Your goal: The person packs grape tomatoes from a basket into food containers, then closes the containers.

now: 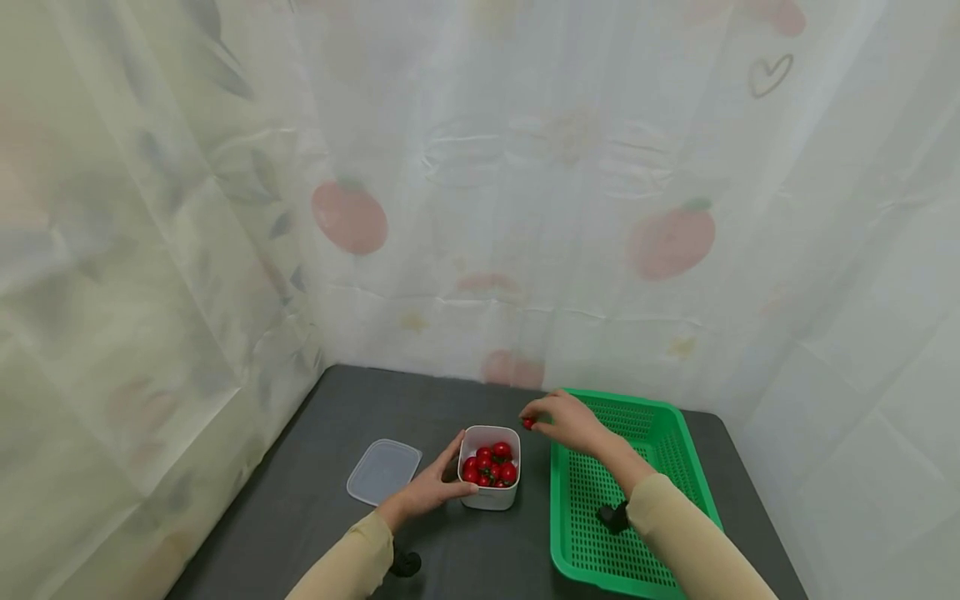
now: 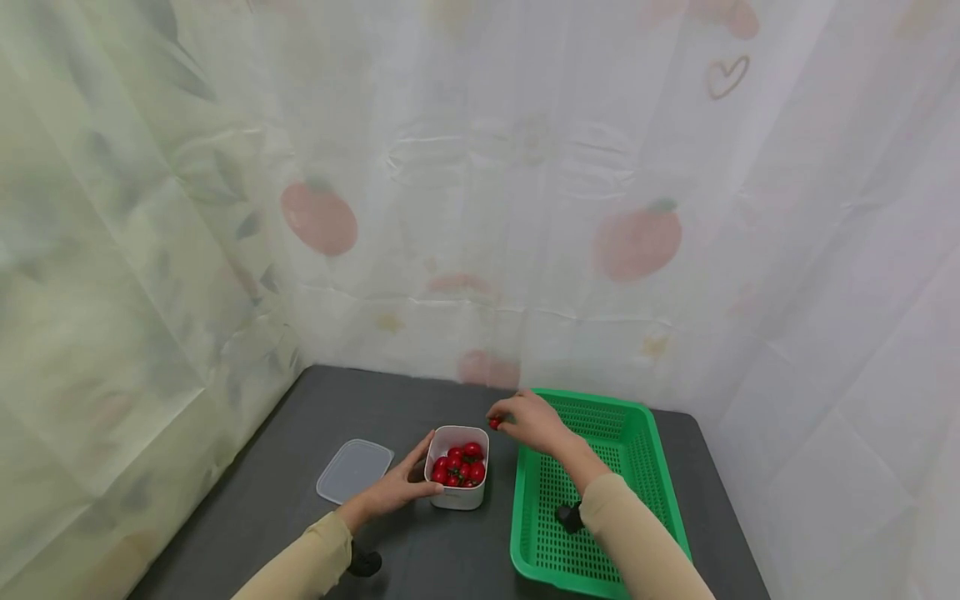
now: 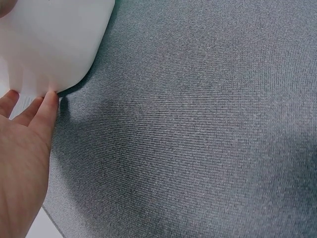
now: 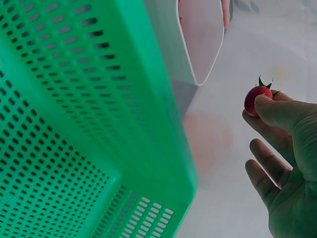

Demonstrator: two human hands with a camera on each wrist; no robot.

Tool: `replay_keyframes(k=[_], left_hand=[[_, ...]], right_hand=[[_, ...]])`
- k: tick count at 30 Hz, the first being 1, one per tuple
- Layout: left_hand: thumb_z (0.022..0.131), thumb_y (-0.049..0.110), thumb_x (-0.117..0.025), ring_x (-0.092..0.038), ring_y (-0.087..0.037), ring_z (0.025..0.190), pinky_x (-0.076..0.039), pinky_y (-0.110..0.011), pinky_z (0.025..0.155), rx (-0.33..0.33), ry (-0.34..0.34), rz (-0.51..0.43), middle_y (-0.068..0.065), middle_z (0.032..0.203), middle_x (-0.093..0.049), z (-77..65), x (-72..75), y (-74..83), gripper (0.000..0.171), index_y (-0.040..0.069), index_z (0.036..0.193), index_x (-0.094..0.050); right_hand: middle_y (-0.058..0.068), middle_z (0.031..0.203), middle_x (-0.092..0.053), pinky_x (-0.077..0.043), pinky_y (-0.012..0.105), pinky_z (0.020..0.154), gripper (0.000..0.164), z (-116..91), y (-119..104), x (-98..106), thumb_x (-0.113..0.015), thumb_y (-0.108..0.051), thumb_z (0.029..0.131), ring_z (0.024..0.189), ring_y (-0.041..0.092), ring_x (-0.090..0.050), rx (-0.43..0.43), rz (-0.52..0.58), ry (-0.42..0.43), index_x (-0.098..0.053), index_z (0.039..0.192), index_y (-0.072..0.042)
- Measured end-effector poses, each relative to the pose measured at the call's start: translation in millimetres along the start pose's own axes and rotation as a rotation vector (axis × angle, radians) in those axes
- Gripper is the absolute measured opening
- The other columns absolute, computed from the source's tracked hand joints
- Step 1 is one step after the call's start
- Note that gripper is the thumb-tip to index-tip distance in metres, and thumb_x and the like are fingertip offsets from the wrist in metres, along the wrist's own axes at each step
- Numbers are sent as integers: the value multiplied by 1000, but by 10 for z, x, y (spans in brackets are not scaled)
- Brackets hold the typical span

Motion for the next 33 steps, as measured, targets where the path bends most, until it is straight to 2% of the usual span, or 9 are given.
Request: replay_keyframes(k=[10, 21, 33], left_hand=[[97, 27, -73, -26, -45, 149, -36, -57, 111, 4, -10, -25, -13, 170, -13, -8, -9, 10, 100, 25, 166, 0], [98, 26, -72, -26, -46, 149, -39, -55, 110, 1, -22, -43, -15, 169, -12, -9, -12, 37, 100, 24, 166, 1], [99, 27, -71, -25, -46, 149, -39, -56, 109, 6, -31, -21, -14, 170, -8, -26, -19, 33, 100, 24, 166, 3]], right_hand=[[-8, 105, -74, -49, 43, 89, 19, 235, -198, -154, -72, -13, 97, 107, 21, -56, 80, -68, -28, -78, 113, -20], [-12, 106, -73, -49, 35, 82, 16, 405, -312, -356, -73, -19, 97, 102, 17, -54, 79, -125, -84, -79, 111, -23], [-9, 104, -74, -51, 38, 86, 18, 510, -388, -510, -72, -16, 97, 103, 19, -55, 45, -140, -119, -79, 113, -21]])
Point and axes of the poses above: each hand's wrist, its own z-axis towards the middle knuckle, its own x-axis out of the back of the hand, y = z × x, the point moved 10 cm from there along z, towards the middle knuckle
